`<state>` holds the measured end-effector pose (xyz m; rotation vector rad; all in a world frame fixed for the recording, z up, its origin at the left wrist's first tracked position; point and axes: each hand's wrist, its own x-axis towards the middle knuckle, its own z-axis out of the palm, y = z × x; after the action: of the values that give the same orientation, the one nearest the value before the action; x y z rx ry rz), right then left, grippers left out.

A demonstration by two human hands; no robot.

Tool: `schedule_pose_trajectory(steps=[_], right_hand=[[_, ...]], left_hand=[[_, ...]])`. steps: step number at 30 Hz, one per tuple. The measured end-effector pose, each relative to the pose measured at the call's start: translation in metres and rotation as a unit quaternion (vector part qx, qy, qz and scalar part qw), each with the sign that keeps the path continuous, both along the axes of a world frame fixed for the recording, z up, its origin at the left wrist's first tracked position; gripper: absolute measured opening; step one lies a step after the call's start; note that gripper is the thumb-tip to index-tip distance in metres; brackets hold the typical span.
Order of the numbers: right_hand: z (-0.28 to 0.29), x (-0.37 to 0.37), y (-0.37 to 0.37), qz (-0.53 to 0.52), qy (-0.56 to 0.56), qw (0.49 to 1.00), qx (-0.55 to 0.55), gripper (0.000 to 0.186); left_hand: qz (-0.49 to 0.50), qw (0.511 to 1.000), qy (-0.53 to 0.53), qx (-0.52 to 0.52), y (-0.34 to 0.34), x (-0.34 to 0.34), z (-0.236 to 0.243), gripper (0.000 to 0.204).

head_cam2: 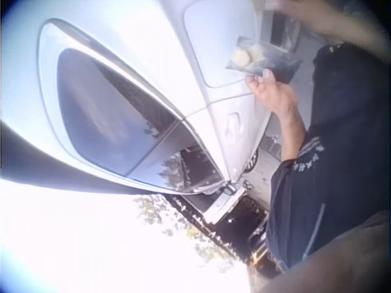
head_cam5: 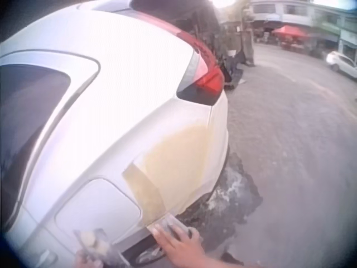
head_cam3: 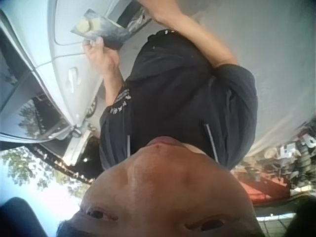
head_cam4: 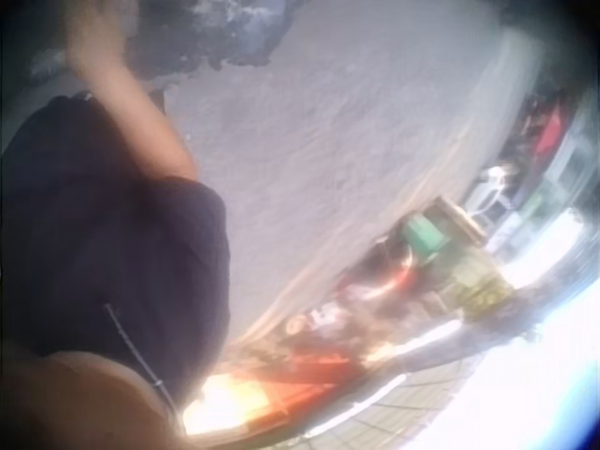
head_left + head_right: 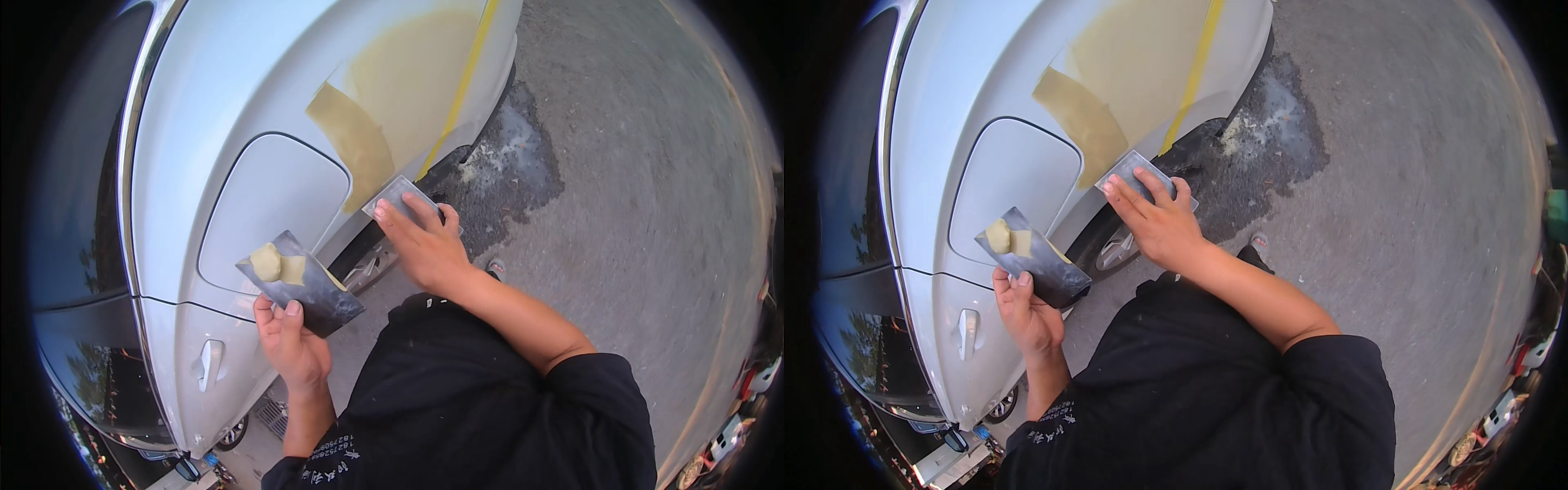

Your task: The person applies a beige filler paste to a taped-off area on the rear quarter panel of a white car using a metal spreader. The person repeatedly scoops filler from the spreader and smooths it over the surface, working within the yellow masking tape boundaries.

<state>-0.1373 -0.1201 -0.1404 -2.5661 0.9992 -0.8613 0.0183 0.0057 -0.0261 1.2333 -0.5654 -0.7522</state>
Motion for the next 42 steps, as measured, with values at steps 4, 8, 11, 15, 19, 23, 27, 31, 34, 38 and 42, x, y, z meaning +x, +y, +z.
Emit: schedule_pose_trajectory(steps=[4,8,11,15,19,23,27,31,34,38,42], right_hand=[[0.034,-0.028,0.001,0.017,-0.099,0.994,0.045,0.066],[0.056,-0.039,0.004,0.048,-0.095,0.994,0.034,0.062],[0.064,-0.039,0.007,0.079,-0.103,0.992,-0.001,0.063],[0.072,-0.036,0.011,0.122,-0.069,0.99,-0.032,0.063],[0.061,-0.043,0.009,0.135,-0.044,0.99,-0.01,0.065],[0.066,-0.04,-0.041,0.017,-0.037,0.998,-0.054,0.067],[0.083,-0.022,-0.078,-0.016,0.0,0.991,-0.129,0.064],[0.086,-0.003,-0.089,-0.009,0.033,0.986,-0.161,0.061],[0.077,0.004,-0.083,-0.005,0.035,0.989,-0.145,0.059],[0.056,0.008,-0.065,-0.003,0.013,0.994,-0.11,0.057],[0.026,0.009,-0.054,-0.007,0.001,0.992,-0.124,0.053]], left_hand=[[0.006,1.0,-0.005,-0.007,-0.011,-0.01,-0.002,0.032],[0.005,0.999,-0.02,-0.025,-0.022,-0.021,0.0,0.034],[-0.001,0.999,-0.035,-0.027,-0.024,-0.027,0.0,0.035],[-0.004,0.999,-0.047,-0.02,-0.025,-0.032,-0.003,0.033],[0.036,0.996,-0.069,-0.035,-0.025,-0.029,-0.001,0.035],[0.065,0.992,-0.096,-0.054,-0.022,-0.026,0.005,0.037],[0.028,0.997,-0.058,-0.038,-0.015,-0.023,0.001,0.036],[0.029,0.997,-0.062,-0.038,-0.01,-0.02,-0.003,0.033],[0.048,0.997,-0.053,-0.026,-0.006,-0.016,-0.006,0.033],[0.061,0.997,-0.045,-0.006,-0.001,-0.011,-0.01,0.034],[0.054,0.997,-0.047,-0.003,-0.001,-0.01,-0.014,0.033]])
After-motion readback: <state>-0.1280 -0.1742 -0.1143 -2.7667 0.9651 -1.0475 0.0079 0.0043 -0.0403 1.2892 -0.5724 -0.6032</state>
